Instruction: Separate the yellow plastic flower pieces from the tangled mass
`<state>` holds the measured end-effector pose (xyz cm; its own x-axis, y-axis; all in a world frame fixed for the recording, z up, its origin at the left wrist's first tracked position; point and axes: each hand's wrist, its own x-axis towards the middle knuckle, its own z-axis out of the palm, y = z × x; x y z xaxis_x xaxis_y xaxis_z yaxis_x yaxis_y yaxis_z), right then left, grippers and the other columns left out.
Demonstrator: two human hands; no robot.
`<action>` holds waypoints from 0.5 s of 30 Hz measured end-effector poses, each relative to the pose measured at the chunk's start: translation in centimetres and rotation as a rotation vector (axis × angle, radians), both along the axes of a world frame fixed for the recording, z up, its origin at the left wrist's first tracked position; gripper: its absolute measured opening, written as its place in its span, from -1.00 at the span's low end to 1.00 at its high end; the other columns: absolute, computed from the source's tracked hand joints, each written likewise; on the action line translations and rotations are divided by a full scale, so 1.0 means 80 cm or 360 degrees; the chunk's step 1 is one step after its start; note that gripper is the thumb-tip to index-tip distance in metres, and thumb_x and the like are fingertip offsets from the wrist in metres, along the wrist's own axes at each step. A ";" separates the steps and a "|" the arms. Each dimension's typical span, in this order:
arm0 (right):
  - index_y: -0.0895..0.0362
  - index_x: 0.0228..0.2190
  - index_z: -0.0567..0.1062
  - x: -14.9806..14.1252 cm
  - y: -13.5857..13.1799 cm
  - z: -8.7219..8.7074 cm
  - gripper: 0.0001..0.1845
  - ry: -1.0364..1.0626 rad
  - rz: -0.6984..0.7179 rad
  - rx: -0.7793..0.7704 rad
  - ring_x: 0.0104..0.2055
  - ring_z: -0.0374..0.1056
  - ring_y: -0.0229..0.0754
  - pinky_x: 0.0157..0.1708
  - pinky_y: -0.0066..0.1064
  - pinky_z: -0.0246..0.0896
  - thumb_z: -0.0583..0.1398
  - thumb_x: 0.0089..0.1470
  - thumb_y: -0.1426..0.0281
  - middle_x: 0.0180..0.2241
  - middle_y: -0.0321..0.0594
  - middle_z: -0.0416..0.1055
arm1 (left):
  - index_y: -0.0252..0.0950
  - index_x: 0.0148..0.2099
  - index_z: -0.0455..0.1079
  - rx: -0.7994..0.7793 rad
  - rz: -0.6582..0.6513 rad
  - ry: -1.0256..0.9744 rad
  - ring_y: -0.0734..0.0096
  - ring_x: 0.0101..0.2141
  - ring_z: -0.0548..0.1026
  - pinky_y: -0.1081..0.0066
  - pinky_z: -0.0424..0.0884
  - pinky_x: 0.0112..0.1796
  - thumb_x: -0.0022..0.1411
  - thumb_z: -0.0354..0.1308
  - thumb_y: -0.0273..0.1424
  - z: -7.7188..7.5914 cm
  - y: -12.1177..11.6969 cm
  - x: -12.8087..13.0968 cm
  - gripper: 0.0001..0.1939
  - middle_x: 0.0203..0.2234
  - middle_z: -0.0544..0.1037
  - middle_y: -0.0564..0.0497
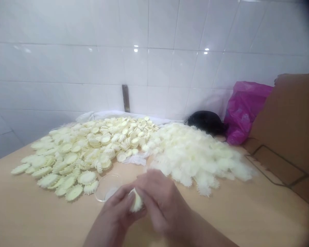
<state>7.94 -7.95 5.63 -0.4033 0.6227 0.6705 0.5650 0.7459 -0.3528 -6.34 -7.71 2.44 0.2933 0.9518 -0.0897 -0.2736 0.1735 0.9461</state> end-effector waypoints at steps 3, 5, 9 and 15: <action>0.28 -0.12 0.33 0.019 0.007 -0.030 -0.62 0.0001 -0.0151 0.0304 -0.10 0.25 -0.06 -0.14 -0.18 0.21 -0.04 -0.02 0.60 -0.18 0.05 0.36 | -0.35 -0.45 0.36 -0.0311 -0.0054 -0.0397 0.54 -0.46 0.40 0.52 0.38 -0.41 0.05 0.08 -0.46 0.027 0.032 0.053 -0.92 -0.47 0.43 -0.02; 0.25 -0.07 0.30 0.033 0.018 -0.041 -0.54 0.0004 -0.0222 0.0305 -0.08 0.24 -0.06 -0.13 -0.16 0.23 -0.06 -0.04 0.64 -0.14 0.04 0.35 | -0.39 -0.43 0.36 -0.0419 -0.0094 -0.0465 0.61 -0.51 0.35 0.59 0.32 -0.46 0.01 0.07 -0.54 0.027 0.050 0.074 -0.94 -0.51 0.40 0.00; 0.19 -0.03 0.28 0.063 0.037 -0.044 -0.52 -0.0043 -0.0309 0.0240 -0.08 0.24 -0.09 -0.16 -0.20 0.28 -0.06 -0.01 0.64 -0.12 0.01 0.32 | -0.41 -0.36 0.33 -0.0350 -0.0075 -0.0370 0.58 -0.53 0.33 0.55 0.27 -0.47 -0.02 0.05 -0.57 0.020 0.070 0.106 -0.89 -0.53 0.38 0.01; 0.22 -0.07 0.29 0.089 0.052 -0.067 -0.60 -0.0168 -0.0426 0.0290 -0.29 0.24 -0.10 -0.36 -0.24 0.27 -0.02 0.02 0.61 -0.31 -0.04 0.31 | -0.27 -0.27 0.19 -0.0620 0.0062 -0.0550 0.58 -0.65 0.26 0.56 0.15 -0.57 0.00 0.03 -0.53 0.009 0.082 0.131 -0.82 -0.65 0.29 0.14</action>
